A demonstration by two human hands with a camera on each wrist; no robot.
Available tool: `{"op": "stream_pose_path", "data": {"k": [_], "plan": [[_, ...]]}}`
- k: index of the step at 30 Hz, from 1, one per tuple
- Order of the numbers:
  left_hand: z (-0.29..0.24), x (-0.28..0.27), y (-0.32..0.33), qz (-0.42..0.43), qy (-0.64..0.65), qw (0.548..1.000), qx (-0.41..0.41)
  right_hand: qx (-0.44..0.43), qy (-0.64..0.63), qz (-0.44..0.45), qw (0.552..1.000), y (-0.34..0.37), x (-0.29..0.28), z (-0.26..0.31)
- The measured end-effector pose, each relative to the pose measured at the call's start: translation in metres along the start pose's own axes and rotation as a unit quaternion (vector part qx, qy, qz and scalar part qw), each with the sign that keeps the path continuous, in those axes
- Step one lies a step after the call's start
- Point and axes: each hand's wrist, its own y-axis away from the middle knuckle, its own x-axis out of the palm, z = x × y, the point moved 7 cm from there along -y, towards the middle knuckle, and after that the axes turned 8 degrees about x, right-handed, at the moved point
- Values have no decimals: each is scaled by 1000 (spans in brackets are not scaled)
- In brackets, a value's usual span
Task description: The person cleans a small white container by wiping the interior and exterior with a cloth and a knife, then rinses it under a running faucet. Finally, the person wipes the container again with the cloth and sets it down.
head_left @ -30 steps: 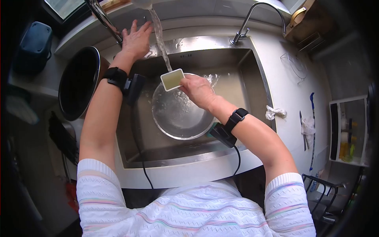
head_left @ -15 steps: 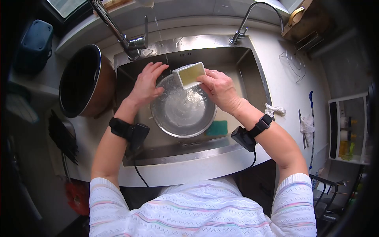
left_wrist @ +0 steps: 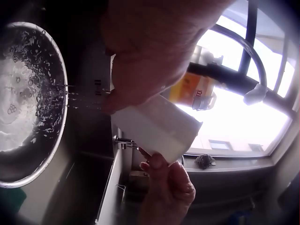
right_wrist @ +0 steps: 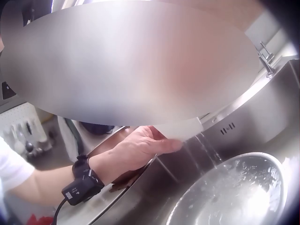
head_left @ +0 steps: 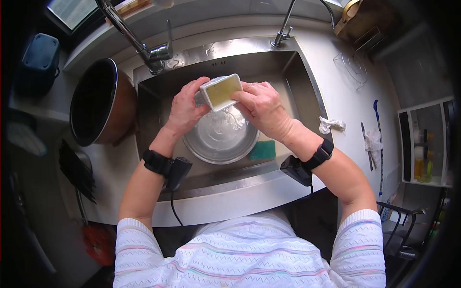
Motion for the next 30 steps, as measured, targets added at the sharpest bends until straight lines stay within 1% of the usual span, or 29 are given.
{"op": "stream_pose_path", "data": {"k": [5, 8, 11, 12, 14, 15, 16, 17, 18, 19, 20, 21, 22, 23, 24, 25, 26, 27, 28, 30], "plan": [[-8, 2, 0, -1, 12, 1000, -12, -27, 37, -31, 998, 4, -11, 8], [-13, 2, 0, -17, 38, 999, -13, -12, 45, -9, 999, 4, -19, 12], [-20, 2, 1, -9, 53, 998, -22, -15, 57, -13, 998, 4, -31, 18], [-27, -2, 1, -24, 64, 997, -28, -14, 57, -13, 998, 3, -37, 19], [-30, -4, 4, -38, 77, 996, -34, -2, 29, -55, 998, 3, -54, 18], [-26, -7, 7, -27, 48, 998, -41, 25, 21, -76, 997, 3, -58, 8], [-23, -10, 10, -17, 20, 998, -49, 27, 24, -74, 997, 10, -48, -9], [-13, -6, 15, -19, 30, 997, -63, 147, 114, 72, 980, 22, -10, -49], [-10, -6, 17, -18, 32, 998, -58, 263, 199, 209, 920, 34, 6, -76], [-6, -3, 17, 19, 6, 998, -59, 269, 203, 202, 920, 37, 1, -86], [-1, 4, 20, 49, -18, 996, -69, 319, 106, 158, 929, 39, -6, -98], [1, 8, 27, 45, -13, 995, -83, 362, 3, 126, 923, 44, -9, -105], [2, 11, 29, 48, 9, 995, -84, 445, -194, 109, 867, 46, -14, -108], [2, 12, 27, 47, 29, 995, -79, 496, -290, 105, 812, 50, -18, -111], [0, 12, 26, 39, 28, 995, -83, 539, -378, 100, 746, 56, -19, -114], [-5, 19, 26, 54, 37, 995, -80, 536, -375, 110, 748, 59, -22, -117], [-12, 26, 25, 70, 48, 993, -78, 551, -462, 100, 687, 68, -18, -117], [-21, 32, 23, 86, 65, 991, -78, 562, -543, 88, 617, 76, -13, -115], [-26, 36, 21, 79, 68, 991, -84, 563, -539, 97, 619, 84, -11, -115], [-50, 48, 14, 72, 102, 992, 7, 553, -646, 79, 520, 101, -4, -108]]}}
